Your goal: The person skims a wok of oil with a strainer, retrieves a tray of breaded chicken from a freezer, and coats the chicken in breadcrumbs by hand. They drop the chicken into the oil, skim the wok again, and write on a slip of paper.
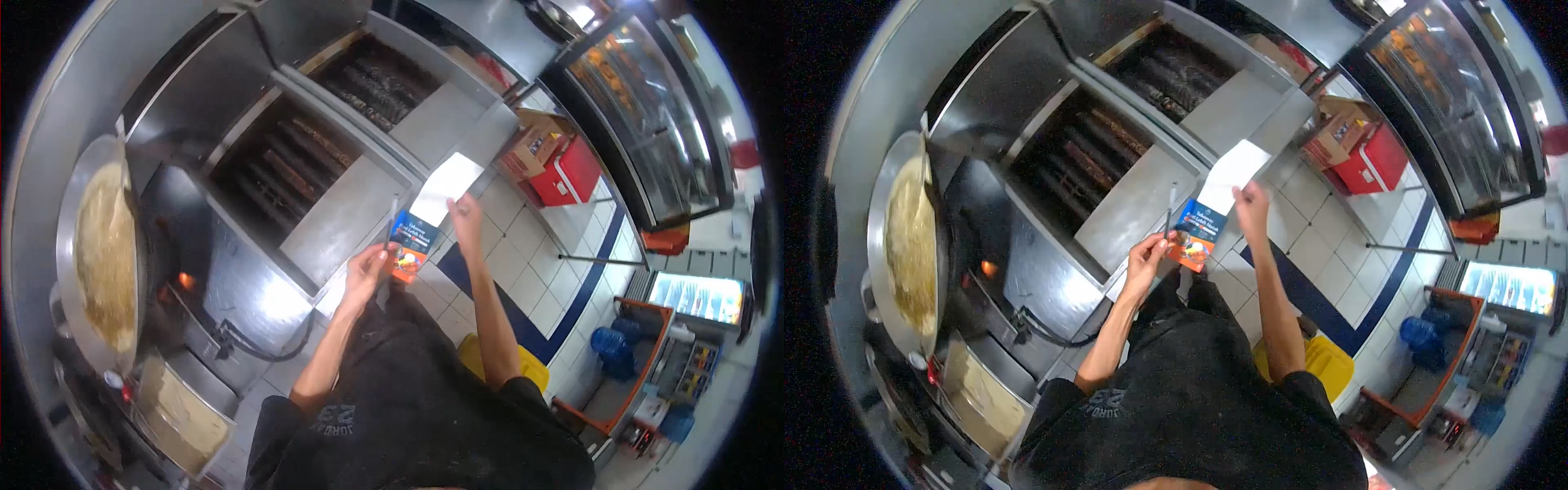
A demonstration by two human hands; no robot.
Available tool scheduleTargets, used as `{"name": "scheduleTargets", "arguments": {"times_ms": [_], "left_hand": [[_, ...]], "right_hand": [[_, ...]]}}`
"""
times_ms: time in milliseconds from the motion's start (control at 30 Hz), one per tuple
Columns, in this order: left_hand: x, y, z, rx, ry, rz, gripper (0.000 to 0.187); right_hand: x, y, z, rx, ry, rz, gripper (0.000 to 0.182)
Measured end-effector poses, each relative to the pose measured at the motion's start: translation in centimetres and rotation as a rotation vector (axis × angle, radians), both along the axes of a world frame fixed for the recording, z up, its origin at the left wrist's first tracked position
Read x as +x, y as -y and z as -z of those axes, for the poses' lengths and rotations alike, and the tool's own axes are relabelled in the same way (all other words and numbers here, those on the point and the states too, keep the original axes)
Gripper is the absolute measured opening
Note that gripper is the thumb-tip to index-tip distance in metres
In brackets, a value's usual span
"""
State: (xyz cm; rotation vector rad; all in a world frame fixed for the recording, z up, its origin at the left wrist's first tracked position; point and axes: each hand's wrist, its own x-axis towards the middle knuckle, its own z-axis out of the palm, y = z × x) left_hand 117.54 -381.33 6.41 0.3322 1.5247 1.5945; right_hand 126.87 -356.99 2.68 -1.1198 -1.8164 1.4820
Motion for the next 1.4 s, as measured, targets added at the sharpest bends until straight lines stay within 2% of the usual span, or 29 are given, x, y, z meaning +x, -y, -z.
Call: {"name": "scheduleTargets", "arguments": {"times_ms": [33, 67, 100, 133, 167, 233, 333, 367, 400, 433, 467, 533, 567, 667, 700, 733, 800, 833, 867, 900, 967, 1033, 1067, 1100, 1167, 1233, 1267, 1300, 1400], "left_hand": [[1.0, 0.2, 0.0, 0.04, 0.048, -0.103, 0.025], [2.1, 0.3, -0.2, 0.033, 0.045, -0.126, 0.025], [2.8, 0.4, -0.5, 0.039, 0.047, -0.263, 0.02], [3.4, 0.9, -0.7, 0.047, 0.043, -0.392, 0.016], [4.1, 1.0, -1.1, 0.051, 0.049, -0.492, 0.013], [5.1, 2.0, 0.3, 0.034, -0.022, -0.53, 0.013], [6.7, 3.6, 0.9, -0.009, -0.078, -0.608, 0.012], [7.2, 4.3, 0.5, -0.052, -0.101, -0.602, 0.012], [7.6, 4.4, 0.2, -0.079, -0.123, -0.603, 0.013], [8.0, 4.9, 0.3, -0.059, -0.149, -0.612, 0.014], [8.5, 5.3, 0.2, -0.053, -0.16, -0.631, 0.014], [9.4, 6.2, -0.7, -0.115, -0.239, -0.633, 0.014], [9.8, 6.6, -1.1, -0.154, -0.27, -0.607, 0.014], [11.2, 7.7, -1.2, -0.081, -0.352, -0.632, 0.012], [11.6, 8.4, -1.1, -0.232, -0.415, -0.617, 0.012], [12.0, 9.2, -1.3, -0.221, -0.414, -0.639, 0.012], [12.6, 10.8, -2.3, -0.123, -0.495, -0.62, 0.009], [12.7, 11.8, -2.7, -0.095, -0.483, -0.634, 0.008], [13.0, 13.4, -3.2, -0.1, -0.558, -0.631, 0.005], [13.1, 15.0, -4.4, -0.071, -0.568, -0.647, 0.005], [13.5, 19.5, -7.2, -0.052, -0.577, -0.723, 0.006], [13.6, 25.1, -10.0, -0.009, -0.762, -0.772, 0.012], [13.8, 28.3, -11.4, -0.028, -0.765, -0.842, 0.012], [14.0, 31.7, -12.7, -0.1, -0.885, -0.945, 0.013], [14.2, 38.6, -14.1, -0.186, -1.009, -1.161, 0.017], [15.3, 44.9, -14.8, -0.16, -0.915, -1.337, 0.028], [15.6, 44.6, -15.1, -0.141, -0.841, -1.415, 0.033], [16.8, 47.3, -16.0, -0.058, -0.801, -1.488, 0.032], [19.7, 54.0, -16.8, -0.096, -0.816, -1.71, 0.029]], "right_hand": [[0.8, 1.7, 0.3, -0.007, 0.002, -0.027, 0.01], [1.7, 3.3, 0.8, 0.365, 0.06, -0.106, 0.008], [2.6, 4.4, 1.1, 0.737, 0.104, -0.174, 0.008], [3.9, 5.4, 0.9, 0.502, 0.18, -0.35, 0.029], [4.5, 6.7, 1.0, 0.545, 0.172, -0.361, 0.026], [4.9, 7.7, 2.5, 0.582, 0.148, -0.37, 0.024], [5.3, 10.1, 5.1, 0.345, 0.011, -0.253, 0.022], [5.2, 11.0, 5.3, -0.057, -0.16, 0.033, 0.015], [4.8, 11.1, 5.3, -0.449, -0.321, 0.312, 0.017], [4.4, 11.2, 6.3, -0.472, -0.219, 0.39, 0.037], [4.5, 10.9, 6.4, -0.473, -0.226, 0.369, 0.037], [4.6, 9.9, 5.5, -0.722, 0.089, 0.135, 0.049], [4.6, 9.8, 5.2, -0.735, 0.08, 0.06, 0.062], [2.8, 9.7, 1.3, -0.74, 0.143, 0.096, 0.073], [2.0, 9.3, 1.8, -0.775, 0.153, 0.167, 0.064], [1.8, 8.8, 4.4, -0.759, 0.153, 0.147, 0.064], [0.7, 8.1, 9.6, -0.604, -0.138, -0.065, 0.042], [0.4, 9.6, 6.0, -0.53, -0.202, 0.012, 0.027], [0.0, 11.3, 2.5, -0.378, -0.109, 0.005, 0.024], [-0.3, 12.7, 0.7, -0.302, -0.164, -0.109, 0.025], [-0.3, 17.9, -4.4, -0.228, -0.212, -0.284, 0.026], [0.0, 26.5, -12.8, -0.294, -0.351, -0.506, 0.027], [0.0, 30.7, -15.3, -0.299, -0.343, -0.577, 0.027], [-0.1, 35.2, -17.3, -0.279, -0.353, -0.702, 0.027], [-0.6, 44.3, -19.4, -0.273, -0.353, -0.949, 0.026], [-0.5, 53.3, -20.6, -0.272, -0.343, -1.146, 0.027], [-0.8, 54.4, -21.0, -0.25, -0.345, -1.249, 0.028], [-0.6, 58.4, -20.7, -0.285, -0.332, -1.344, 0.027], [0.8, 69.0, -21.4, -0.371, -0.278, -1.536, 0.021]]}}
